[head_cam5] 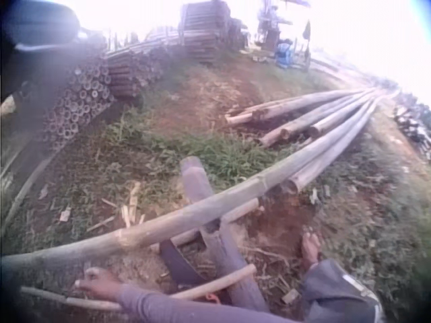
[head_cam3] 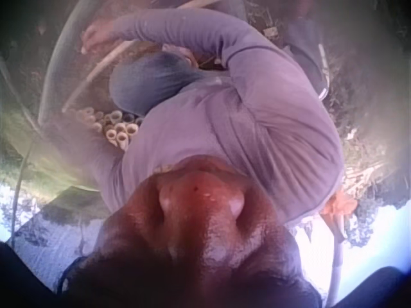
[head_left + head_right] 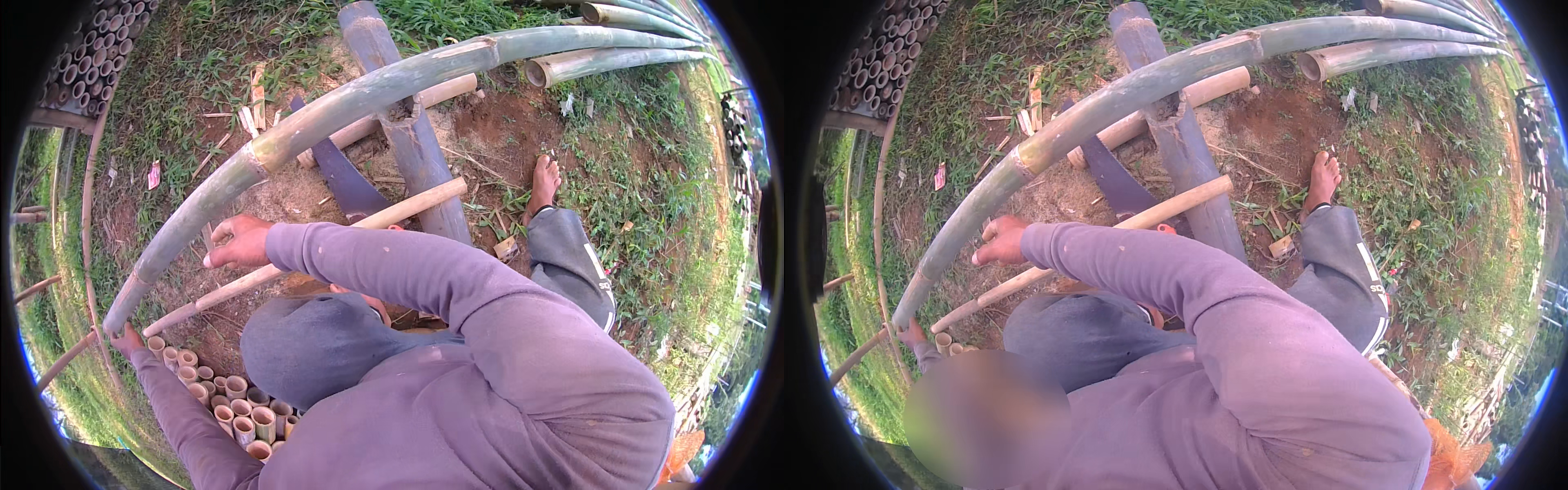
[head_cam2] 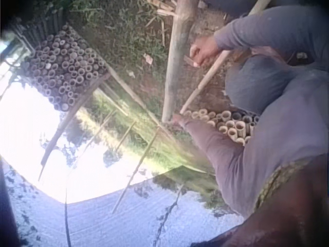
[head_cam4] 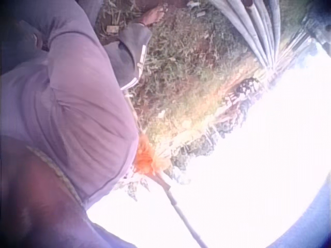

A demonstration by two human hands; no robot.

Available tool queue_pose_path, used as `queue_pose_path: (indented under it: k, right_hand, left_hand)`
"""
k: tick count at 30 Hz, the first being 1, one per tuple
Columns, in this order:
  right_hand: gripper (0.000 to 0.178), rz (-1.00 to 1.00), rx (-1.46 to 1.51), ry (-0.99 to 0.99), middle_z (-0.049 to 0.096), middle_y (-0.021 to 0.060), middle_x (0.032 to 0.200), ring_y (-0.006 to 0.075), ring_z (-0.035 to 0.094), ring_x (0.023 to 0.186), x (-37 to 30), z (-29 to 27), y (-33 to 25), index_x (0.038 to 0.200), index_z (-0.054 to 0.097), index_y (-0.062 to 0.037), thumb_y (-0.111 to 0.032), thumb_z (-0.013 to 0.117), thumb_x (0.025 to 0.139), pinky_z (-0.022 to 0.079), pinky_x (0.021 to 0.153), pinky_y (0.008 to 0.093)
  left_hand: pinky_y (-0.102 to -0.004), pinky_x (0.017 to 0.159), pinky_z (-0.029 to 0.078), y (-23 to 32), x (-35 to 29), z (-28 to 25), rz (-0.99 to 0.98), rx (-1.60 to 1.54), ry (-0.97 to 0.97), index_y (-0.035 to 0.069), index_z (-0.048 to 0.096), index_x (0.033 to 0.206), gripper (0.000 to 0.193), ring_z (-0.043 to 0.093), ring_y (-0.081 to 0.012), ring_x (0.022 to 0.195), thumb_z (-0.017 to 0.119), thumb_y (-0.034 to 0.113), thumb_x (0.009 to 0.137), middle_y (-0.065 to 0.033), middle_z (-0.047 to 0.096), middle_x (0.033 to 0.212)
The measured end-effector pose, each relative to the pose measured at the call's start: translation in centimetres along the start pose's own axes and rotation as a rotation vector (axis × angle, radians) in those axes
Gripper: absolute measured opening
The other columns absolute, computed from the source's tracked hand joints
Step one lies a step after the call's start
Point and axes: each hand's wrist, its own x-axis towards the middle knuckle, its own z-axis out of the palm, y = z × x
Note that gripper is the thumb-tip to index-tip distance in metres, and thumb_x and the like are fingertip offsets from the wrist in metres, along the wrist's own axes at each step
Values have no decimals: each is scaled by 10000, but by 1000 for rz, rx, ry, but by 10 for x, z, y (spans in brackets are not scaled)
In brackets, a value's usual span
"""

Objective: The person sits on the ground and uses a hand saw to cut long bamboo poles into shorter sections. They position each pole on a support, saw through it, and then move the cut pieces aside.

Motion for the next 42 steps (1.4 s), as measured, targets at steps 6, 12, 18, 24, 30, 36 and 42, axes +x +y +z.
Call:
queue_pose_path:
  k: [6, 12, 18, 24, 30, 36, 42]
  right_hand:
    - [657, -48, -510, 258, 753, 246, 1245, 351, 734, 1168, -141, -59, 49, 1384, 658, 1, -415, 803, 897, 557, 1050, 423]
    - [621, 390, -805, 727, 765, 220, 1255, 347, 735, 1186, -306, -136, 129, 1375, 666, 3, -386, 799, 910, 551, 1061, 434]
    - [539, 301, -925, 885, 754, 177, 1266, 370, 710, 1201, -326, -121, 150, 1325, 685, -24, -343, 790, 903, 543, 1059, 459]
    - [757, 19, -1557, 646, 597, 132, 1463, 355, 521, 1405, -240, -84, 132, 1487, 554, -120, -337, 859, 828, 390, 1191, 524]
    - [598, -169, -1523, 481, 645, 108, 1164, 342, 658, 1111, -220, -108, 138, 1385, 588, -171, -309, 846, 863, 470, 959, 517]
    - [605, -470, -1445, 387, 631, 153, 1182, 389, 640, 1067, -216, -142, 107, 1383, 621, -115, -76, 831, 817, 514, 920, 500]
    - [719, -580, -1578, 353, 630, 133, 1172, 366, 639, 1065, -176, -155, 62, 1492, 582, -114, -81, 812, 812, 504, 945, 486]
  left_hand:
    - [-496, 1235, 371, 102, -210, 70, 510, -238, -162, 22, 444, 1568, 826, 490, -419, 1440, 845, 199, 868, -241, 522, 1538]
    - [-498, 1216, 387, 188, -309, 107, 695, -350, -277, 77, 470, 1548, 839, 500, -399, 1428, 865, 243, 827, -204, 552, 1513]
    - [-507, 1234, 336, 213, -350, 126, 800, -272, -791, 210, 553, 1515, 674, 541, -372, 1409, 766, 437, 917, -159, 619, 1464]
    - [-513, 1053, 402, 161, -390, 149, 1073, 17, -599, 229, 692, 1206, 323, 677, -264, 1151, 587, 439, 986, -42, 708, 1128]
    - [-435, 924, 484, 165, -368, 104, 1198, -121, -446, 231, 702, 1168, 337, 647, -245, 1052, 756, 374, 867, -26, 616, 1027]
    - [-412, 940, 460, 226, -330, 39, 1191, -169, -379, 243, 686, 1157, 468, 646, -228, 1035, 895, 383, 762, -9, 608, 1014]
    - [-423, 939, 478, 236, -283, 59, 1211, -123, -370, 246, 684, 1205, 492, 650, -234, 1055, 885, 451, 806, -10, 607, 1048]
